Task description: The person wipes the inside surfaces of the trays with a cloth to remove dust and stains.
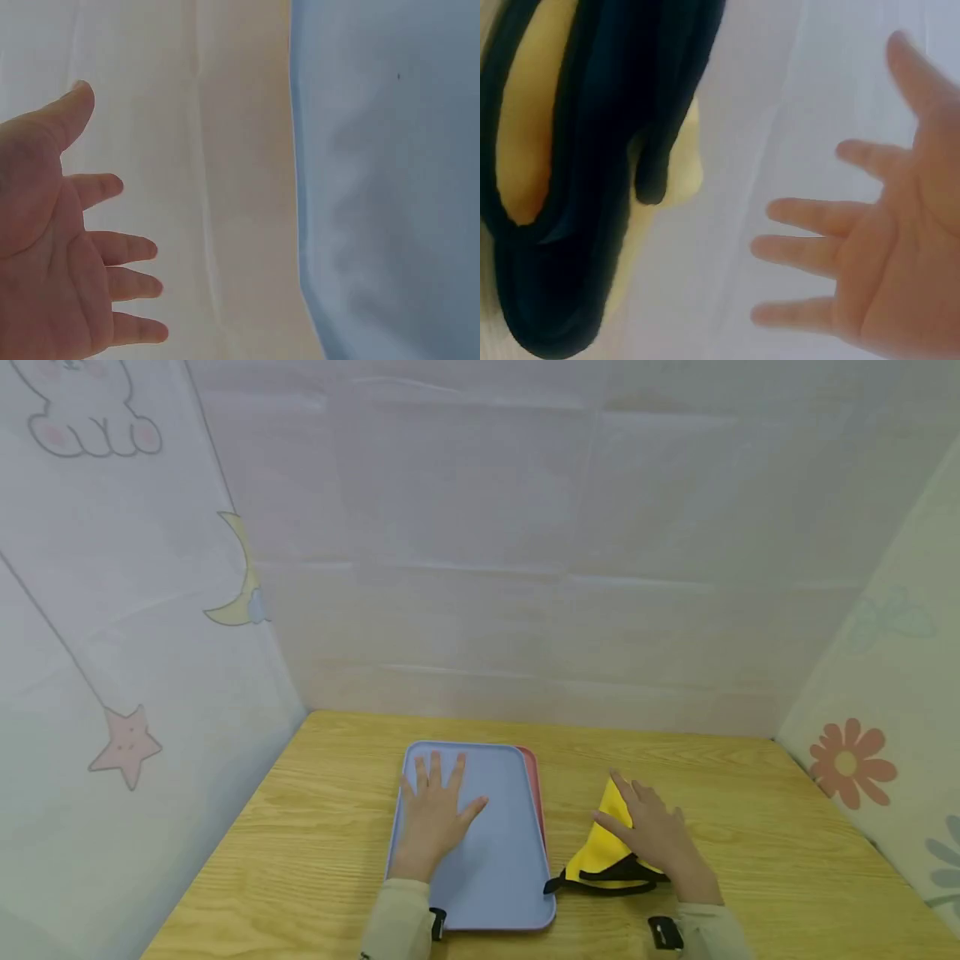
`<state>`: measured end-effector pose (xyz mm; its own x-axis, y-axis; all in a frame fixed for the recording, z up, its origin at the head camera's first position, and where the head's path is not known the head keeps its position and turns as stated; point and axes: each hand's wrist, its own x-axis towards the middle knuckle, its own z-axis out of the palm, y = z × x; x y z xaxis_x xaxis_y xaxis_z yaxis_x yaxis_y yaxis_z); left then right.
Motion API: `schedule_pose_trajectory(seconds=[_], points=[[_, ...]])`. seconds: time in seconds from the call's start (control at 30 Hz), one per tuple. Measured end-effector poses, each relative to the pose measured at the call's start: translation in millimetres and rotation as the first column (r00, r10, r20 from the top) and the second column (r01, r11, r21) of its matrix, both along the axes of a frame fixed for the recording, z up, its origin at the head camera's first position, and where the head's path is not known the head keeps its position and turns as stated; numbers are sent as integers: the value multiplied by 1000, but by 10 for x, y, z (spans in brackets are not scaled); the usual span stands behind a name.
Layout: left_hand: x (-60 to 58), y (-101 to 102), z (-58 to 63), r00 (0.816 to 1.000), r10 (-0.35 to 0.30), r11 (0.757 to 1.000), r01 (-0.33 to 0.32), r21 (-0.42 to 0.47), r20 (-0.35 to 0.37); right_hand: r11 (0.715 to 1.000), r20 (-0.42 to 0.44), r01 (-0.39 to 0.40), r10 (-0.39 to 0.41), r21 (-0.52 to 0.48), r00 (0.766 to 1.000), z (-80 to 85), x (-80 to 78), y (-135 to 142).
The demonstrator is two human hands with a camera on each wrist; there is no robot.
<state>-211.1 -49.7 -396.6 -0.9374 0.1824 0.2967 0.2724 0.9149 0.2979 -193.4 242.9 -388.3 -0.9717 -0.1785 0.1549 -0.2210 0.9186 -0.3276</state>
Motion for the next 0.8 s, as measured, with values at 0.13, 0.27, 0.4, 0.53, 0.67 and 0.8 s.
schedule_pose_trajectory(seconds=[0.13, 0.27, 0.4, 0.53, 0.67, 0.8], points=[[4, -88, -40, 999, 37, 999, -37, 31, 14, 1000, -63, 12, -14, -22, 998, -33, -19, 84], [34, -171, -71, 995, 82, 995, -85, 44, 60, 998, -100, 60, -60, -2, 993, -99, -59, 190], [61, -246, -110, 980, 127, 985, -142, 96, 152, 993, -29, 117, -117, 20, 993, -197, -128, 297], [83, -324, -149, 965, 155, 975, -184, 124, 210, 988, 97, 152, -151, 2, 984, -304, -174, 373], [114, -397, -158, 953, 155, 967, -200, 156, 260, 987, 183, 161, -157, -8, 971, -408, -210, 429], [142, -453, -158, 939, 125, 965, -190, 180, 321, 988, 229, 150, -135, -47, 964, -468, -239, 448]])
